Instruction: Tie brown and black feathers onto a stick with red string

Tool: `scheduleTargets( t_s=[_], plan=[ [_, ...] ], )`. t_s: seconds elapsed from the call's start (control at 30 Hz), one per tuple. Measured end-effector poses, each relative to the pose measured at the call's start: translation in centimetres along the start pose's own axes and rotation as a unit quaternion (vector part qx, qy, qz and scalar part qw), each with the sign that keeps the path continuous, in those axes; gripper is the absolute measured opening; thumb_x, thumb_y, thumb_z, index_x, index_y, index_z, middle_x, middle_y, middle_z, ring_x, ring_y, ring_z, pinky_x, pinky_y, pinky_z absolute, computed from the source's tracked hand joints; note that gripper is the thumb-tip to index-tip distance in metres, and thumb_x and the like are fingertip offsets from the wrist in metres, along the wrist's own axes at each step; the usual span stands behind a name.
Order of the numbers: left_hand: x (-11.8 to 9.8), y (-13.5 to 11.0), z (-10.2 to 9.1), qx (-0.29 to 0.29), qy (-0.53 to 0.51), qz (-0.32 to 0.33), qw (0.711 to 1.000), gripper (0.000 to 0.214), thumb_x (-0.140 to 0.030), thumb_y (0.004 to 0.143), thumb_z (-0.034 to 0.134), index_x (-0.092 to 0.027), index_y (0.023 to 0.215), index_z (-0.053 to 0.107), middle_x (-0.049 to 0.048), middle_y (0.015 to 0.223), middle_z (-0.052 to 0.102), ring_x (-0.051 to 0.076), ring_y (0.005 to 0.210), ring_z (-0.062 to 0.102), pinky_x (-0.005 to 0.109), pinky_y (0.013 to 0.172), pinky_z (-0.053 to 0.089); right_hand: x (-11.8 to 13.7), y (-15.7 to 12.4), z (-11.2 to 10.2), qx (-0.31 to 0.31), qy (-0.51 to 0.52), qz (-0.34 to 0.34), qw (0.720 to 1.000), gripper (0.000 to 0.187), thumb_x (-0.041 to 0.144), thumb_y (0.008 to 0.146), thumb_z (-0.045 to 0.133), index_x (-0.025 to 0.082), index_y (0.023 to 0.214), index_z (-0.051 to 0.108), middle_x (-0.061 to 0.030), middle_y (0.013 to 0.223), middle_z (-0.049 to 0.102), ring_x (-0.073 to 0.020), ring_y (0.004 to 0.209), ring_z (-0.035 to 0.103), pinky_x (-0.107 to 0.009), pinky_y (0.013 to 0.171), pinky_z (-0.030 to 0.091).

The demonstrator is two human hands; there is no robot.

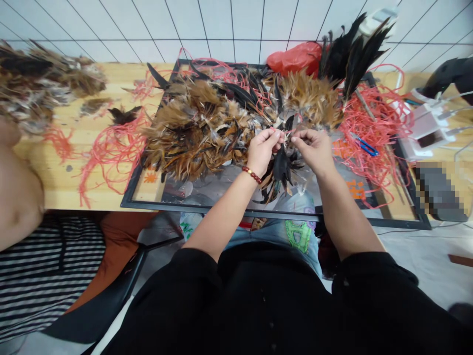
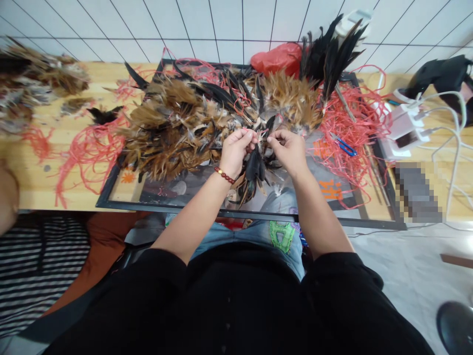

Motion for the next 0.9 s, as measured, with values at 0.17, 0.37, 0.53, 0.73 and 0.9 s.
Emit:
scheduleTargets(
  t_s=[0.17, 0.37, 0.53, 0.73, 0.9],
  plan=[
    [0.0, 0.1, 0.0, 0.005, -0.005, -0.011, 1.000, 0.022, -0.030, 0.091, 0.062, -0.017, 0.073, 0.062, -0.0015, 0.067, 0.061, 0.006, 0.056, 0.050, 0.019, 0.057, 0.042, 0.8, -0.1, -0.9, -0.069, -0.074, -0.085, 0.991, 0.030, 0.046, 0.090, 0.055, 0.020, 0.098, 0.067, -0.0090, 0.099, 0.066, -0.0189, 0.080, 0.061, -0.037, 0.074, 0.051],
    [-0.1, -0.3, 0.3, 0.031, 0.007, 0.004, 0.999, 0.020, -0.029, 0.087, 0.067, -0.017, 0.071, 0.061, -0.0030, 0.066, 0.060, 0.004, 0.053, 0.047, 0.018, 0.054, 0.039, 2.2, -0.4, -1.1, -0.017, -0.058, -0.149, 0.987, 0.032, 0.052, 0.092, 0.053, 0.024, 0.101, 0.065, -0.0083, 0.101, 0.065, -0.0235, 0.096, 0.062, -0.043, 0.087, 0.050],
    [0.0, -0.2, 0.2, 0.009, 0.037, 0.007, 0.999, 0.022, -0.036, 0.085, 0.069, -0.017, 0.074, 0.064, -0.0016, 0.068, 0.065, 0.004, 0.051, 0.046, 0.018, 0.050, 0.038, 1.2, -0.1, -1.1, -0.045, -0.077, -0.127, 0.988, 0.037, 0.050, 0.098, 0.039, 0.023, 0.090, 0.063, -0.0077, 0.085, 0.062, -0.0230, 0.087, 0.061, -0.043, 0.084, 0.049],
    [-0.3, -0.3, 0.1, 0.038, 0.025, 0.012, 0.999, 0.026, -0.036, 0.085, 0.070, -0.016, 0.070, 0.060, -0.0023, 0.066, 0.062, 0.004, 0.051, 0.046, 0.017, 0.049, 0.036, 1.5, -0.1, -1.2, -0.014, -0.086, -0.154, 0.984, 0.034, 0.050, 0.097, 0.040, 0.024, 0.102, 0.063, -0.0105, 0.102, 0.063, -0.0256, 0.102, 0.059, -0.047, 0.091, 0.048],
    [-0.3, -0.5, 0.2, 0.061, 0.052, 0.025, 0.996, 0.024, -0.037, 0.084, 0.070, -0.017, 0.074, 0.062, -0.0013, 0.068, 0.064, 0.005, 0.053, 0.048, 0.017, 0.052, 0.040, 2.0, -0.3, -1.2, -0.009, -0.093, -0.138, 0.986, 0.034, 0.049, 0.098, 0.040, 0.025, 0.097, 0.064, -0.0107, 0.098, 0.063, -0.0265, 0.103, 0.059, -0.050, 0.093, 0.047]
  ],
)
Point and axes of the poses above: each hand's wrist, its own y-axis towards the middle knuckle, its own z-axis out of the palm, x = y × z, the point moved 1 cm from there along y, towards the middle knuckle
